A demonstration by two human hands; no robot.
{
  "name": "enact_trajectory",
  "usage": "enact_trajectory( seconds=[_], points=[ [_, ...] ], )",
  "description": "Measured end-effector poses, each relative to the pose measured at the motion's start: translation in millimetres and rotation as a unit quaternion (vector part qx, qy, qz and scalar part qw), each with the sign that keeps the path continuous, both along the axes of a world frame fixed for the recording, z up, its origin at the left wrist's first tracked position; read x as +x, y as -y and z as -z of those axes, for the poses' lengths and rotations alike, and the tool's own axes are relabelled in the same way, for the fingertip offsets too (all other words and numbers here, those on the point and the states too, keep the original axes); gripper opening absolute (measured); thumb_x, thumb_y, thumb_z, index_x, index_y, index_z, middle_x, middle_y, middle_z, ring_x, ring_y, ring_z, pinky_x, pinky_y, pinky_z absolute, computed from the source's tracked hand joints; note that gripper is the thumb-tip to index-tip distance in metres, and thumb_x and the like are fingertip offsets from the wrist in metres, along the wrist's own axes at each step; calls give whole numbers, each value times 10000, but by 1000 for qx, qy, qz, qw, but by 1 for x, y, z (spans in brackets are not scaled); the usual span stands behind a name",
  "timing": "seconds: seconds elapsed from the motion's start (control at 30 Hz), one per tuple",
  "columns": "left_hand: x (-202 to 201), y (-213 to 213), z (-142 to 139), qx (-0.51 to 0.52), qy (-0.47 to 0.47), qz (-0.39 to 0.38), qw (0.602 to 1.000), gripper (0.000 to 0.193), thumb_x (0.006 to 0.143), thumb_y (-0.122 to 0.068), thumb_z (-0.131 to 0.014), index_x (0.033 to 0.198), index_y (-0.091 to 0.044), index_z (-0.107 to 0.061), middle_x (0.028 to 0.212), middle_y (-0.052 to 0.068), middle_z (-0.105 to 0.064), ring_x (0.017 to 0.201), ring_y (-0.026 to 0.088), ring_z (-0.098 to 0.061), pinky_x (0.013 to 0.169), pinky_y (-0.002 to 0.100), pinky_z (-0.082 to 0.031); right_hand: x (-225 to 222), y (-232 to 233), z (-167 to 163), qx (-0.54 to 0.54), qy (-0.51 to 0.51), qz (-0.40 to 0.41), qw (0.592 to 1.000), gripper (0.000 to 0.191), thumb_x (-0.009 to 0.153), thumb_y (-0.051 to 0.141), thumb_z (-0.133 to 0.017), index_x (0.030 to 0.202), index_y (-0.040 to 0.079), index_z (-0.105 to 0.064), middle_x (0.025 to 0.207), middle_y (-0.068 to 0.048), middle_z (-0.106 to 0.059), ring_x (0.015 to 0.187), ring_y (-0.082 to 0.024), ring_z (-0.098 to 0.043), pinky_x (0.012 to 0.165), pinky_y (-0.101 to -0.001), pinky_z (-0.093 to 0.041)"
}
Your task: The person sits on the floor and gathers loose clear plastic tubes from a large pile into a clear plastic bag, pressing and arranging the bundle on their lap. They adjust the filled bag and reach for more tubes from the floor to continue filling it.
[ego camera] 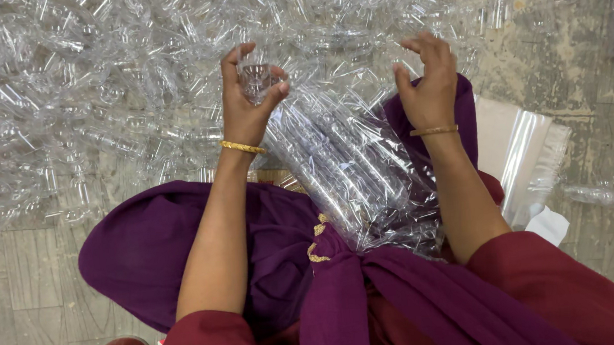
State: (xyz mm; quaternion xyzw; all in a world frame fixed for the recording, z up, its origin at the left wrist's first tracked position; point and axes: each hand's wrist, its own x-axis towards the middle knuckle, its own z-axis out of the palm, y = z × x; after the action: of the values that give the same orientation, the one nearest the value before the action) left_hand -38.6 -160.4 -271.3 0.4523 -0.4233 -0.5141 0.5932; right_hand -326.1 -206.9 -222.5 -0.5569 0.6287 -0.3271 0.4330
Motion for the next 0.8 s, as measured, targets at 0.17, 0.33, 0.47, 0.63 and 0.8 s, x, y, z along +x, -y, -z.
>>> enact_trajectory(
  seconds=[0.17, 0.33, 0.47, 0.63, 0.8],
  points=[
    [-13, -2, 16, -44, 61, 31, 997, 770, 912, -111, -853, 1504, -113, -361, 1376, 111, -584, 1172, 215, -714, 1023, 369, -642, 38, -14, 16, 86, 172, 3, 981, 248, 926, 31, -729, 1153, 56, -631, 1091, -71, -770, 1057, -153, -751, 966, -273, -626],
    [-18, -8, 24, -57, 214, 94, 971, 778, 911, -218, -863, 1495, -118, -360, 1491, 164, -563, 1277, 273, -667, 1005, 392, -616, 62, -12, 32, 60, 235, 15, 970, 382, 896, -14, -727, 1241, 33, -569, 1059, -142, -778, 1031, -177, -755, 950, -275, -612],
    [-15, -7, 24, -9, 261, 124, 957, 750, 908, -312, -838, 1485, -124, -398, 1484, 149, -609, 1262, 270, -681, 976, 401, -608, 40, 11, 24, -66, 196, 80, 975, 365, 912, -17, -723, 1250, 19, -589, 1087, -140, -778, 1037, -174, -765, 967, -292, -638],
    [-16, -6, 18, 17, 229, 167, 959, 783, 890, -399, -797, 1501, -104, -405, 1495, 184, -543, 1222, 302, -672, 932, 409, -619, 39, 20, 20, -45, 162, -136, 976, 293, 991, 37, -684, 1278, 52, -631, 1135, -103, -750, 1090, -179, -734, 954, -309, -629],
    [-13, -10, 11, 171, 262, 159, 936, 747, 921, -523, -642, 1550, -173, -441, 1403, 125, -668, 965, 390, -726, 833, 426, -589, 44, 38, 44, -169, -14, -167, 971, 152, 1024, 71, -675, 1174, 53, -690, 1125, -118, -726, 1048, -256, -717, 930, -368, -606]
  ],
)
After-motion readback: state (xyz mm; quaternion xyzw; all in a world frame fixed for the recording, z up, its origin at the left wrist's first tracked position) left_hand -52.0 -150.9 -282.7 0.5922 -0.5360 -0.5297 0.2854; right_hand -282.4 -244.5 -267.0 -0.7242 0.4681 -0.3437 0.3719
